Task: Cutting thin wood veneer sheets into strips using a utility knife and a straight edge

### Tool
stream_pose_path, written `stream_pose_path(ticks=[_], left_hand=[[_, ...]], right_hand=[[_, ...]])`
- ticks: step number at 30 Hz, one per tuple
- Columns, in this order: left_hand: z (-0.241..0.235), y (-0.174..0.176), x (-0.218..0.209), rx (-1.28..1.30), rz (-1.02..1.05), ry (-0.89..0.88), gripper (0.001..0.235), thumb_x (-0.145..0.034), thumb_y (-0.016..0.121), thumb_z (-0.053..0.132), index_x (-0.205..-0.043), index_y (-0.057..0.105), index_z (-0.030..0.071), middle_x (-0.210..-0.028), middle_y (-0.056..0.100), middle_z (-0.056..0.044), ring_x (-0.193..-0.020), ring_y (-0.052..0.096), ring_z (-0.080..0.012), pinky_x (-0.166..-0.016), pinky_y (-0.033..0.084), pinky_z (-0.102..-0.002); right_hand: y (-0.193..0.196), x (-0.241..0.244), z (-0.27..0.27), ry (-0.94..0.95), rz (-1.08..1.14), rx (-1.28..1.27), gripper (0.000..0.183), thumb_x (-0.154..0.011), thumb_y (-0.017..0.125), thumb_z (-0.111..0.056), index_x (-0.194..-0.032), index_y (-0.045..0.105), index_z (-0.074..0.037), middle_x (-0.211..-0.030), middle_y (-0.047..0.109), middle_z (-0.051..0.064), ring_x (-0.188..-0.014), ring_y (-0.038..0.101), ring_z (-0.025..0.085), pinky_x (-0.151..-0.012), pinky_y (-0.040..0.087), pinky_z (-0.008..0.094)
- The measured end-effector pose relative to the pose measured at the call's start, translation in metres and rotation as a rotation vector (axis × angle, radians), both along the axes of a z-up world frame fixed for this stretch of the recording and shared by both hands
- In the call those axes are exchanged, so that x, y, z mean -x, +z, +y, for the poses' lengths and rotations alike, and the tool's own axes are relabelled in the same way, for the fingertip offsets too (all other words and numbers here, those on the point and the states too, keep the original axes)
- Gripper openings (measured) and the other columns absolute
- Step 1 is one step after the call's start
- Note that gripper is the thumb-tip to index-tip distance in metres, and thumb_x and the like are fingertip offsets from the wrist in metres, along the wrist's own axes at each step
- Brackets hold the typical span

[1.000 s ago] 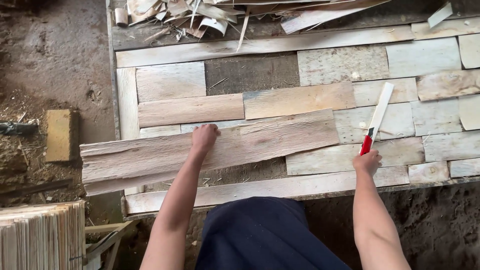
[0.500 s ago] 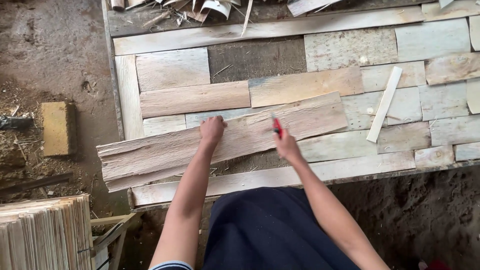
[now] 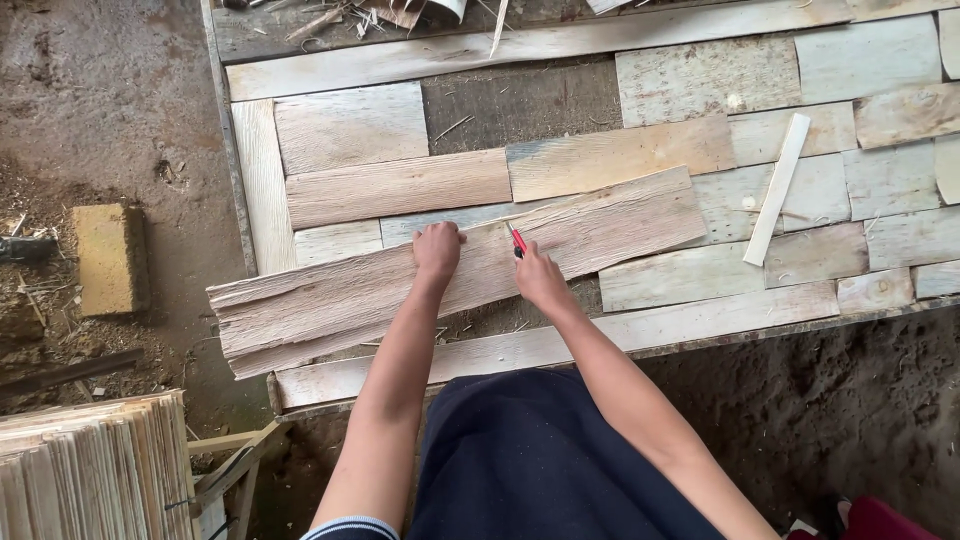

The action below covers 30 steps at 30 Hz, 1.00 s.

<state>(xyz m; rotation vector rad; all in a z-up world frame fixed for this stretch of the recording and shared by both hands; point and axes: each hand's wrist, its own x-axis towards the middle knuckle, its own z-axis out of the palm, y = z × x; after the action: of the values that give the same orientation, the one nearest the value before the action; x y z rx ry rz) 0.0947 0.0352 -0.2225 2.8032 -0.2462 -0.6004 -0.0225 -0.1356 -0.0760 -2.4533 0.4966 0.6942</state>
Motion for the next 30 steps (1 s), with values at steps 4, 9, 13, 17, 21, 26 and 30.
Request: stream_pose_path(ticks=[4,9,13,17,21,26,30], left_hand=[[-0.001,-0.002,-0.004,-0.025,0.003,-0.005,0.018,-0.093,0.067,0.042,-0.097,0.079,0.028,-0.090,0.077,0.000,-0.102,0.072,-0.0254,-0.087,0.041,-0.041],[-0.001,0.000,-0.002,0.015,0.027,0.017,0.016,-0.093,0.068,0.039,-0.096,0.079,0.027,-0.091,0.077,-0.002,-0.102,0.072,-0.0270,-0.089,0.041,-0.041],[-0.002,0.010,-0.002,0.016,0.039,0.020,0.018,-0.093,0.068,0.039,-0.097,0.079,0.025,-0.091,0.077,-0.003,-0.103,0.072,-0.0276,-0.089,0.041,-0.042],[-0.003,0.009,-0.003,-0.008,0.065,0.022,0.021,-0.092,0.070,0.041,-0.099,0.077,0.023,-0.093,0.077,-0.004,-0.105,0.071,-0.0274,-0.092,0.043,-0.043],[-0.004,0.014,0.001,0.001,0.048,0.034,0.022,-0.092,0.071,0.040,-0.099,0.076,0.020,-0.093,0.077,-0.006,-0.106,0.071,-0.0287,-0.089,0.044,-0.044],[-0.003,0.009,0.001,-0.005,0.034,0.046,0.022,-0.092,0.072,0.040,-0.097,0.075,0.019,-0.093,0.077,-0.007,-0.105,0.071,-0.0292,-0.088,0.044,-0.044],[-0.002,0.006,0.004,-0.003,0.018,0.057,0.023,-0.091,0.073,0.041,-0.096,0.074,0.018,-0.093,0.077,-0.007,-0.104,0.071,-0.0294,-0.088,0.044,-0.044]], right_hand=[[-0.003,-0.008,0.002,0.002,0.010,0.002,0.030,-0.103,0.042,-0.027,-0.118,0.046,-0.002,-0.102,0.069,0.036,-0.097,0.070,0.055,-0.083,0.058,0.061],[-0.003,-0.010,0.006,-0.022,0.028,-0.031,0.029,-0.104,0.042,-0.024,-0.120,0.047,0.000,-0.104,0.068,0.038,-0.097,0.070,0.056,-0.081,0.059,0.062],[-0.018,-0.012,0.005,-0.019,0.054,-0.014,0.031,-0.103,0.041,-0.026,-0.120,0.046,-0.001,-0.103,0.068,0.036,-0.096,0.071,0.055,-0.079,0.059,0.062],[-0.010,-0.012,0.008,-0.046,0.108,-0.061,0.032,-0.104,0.040,-0.019,-0.124,0.047,0.004,-0.108,0.067,0.039,-0.098,0.070,0.056,-0.077,0.060,0.061],[-0.013,-0.003,0.006,-0.069,0.125,-0.085,0.033,-0.103,0.041,-0.017,-0.126,0.048,0.006,-0.108,0.067,0.039,-0.098,0.070,0.055,-0.077,0.060,0.061],[0.018,0.008,0.007,-0.053,0.190,-0.084,0.036,-0.103,0.041,-0.018,-0.129,0.046,0.006,-0.116,0.066,0.039,-0.106,0.069,0.054,-0.085,0.058,0.061],[0.020,0.024,0.006,-0.055,0.219,-0.100,0.039,-0.103,0.041,-0.019,-0.132,0.048,0.006,-0.117,0.066,0.038,-0.107,0.069,0.052,-0.083,0.059,0.060]])
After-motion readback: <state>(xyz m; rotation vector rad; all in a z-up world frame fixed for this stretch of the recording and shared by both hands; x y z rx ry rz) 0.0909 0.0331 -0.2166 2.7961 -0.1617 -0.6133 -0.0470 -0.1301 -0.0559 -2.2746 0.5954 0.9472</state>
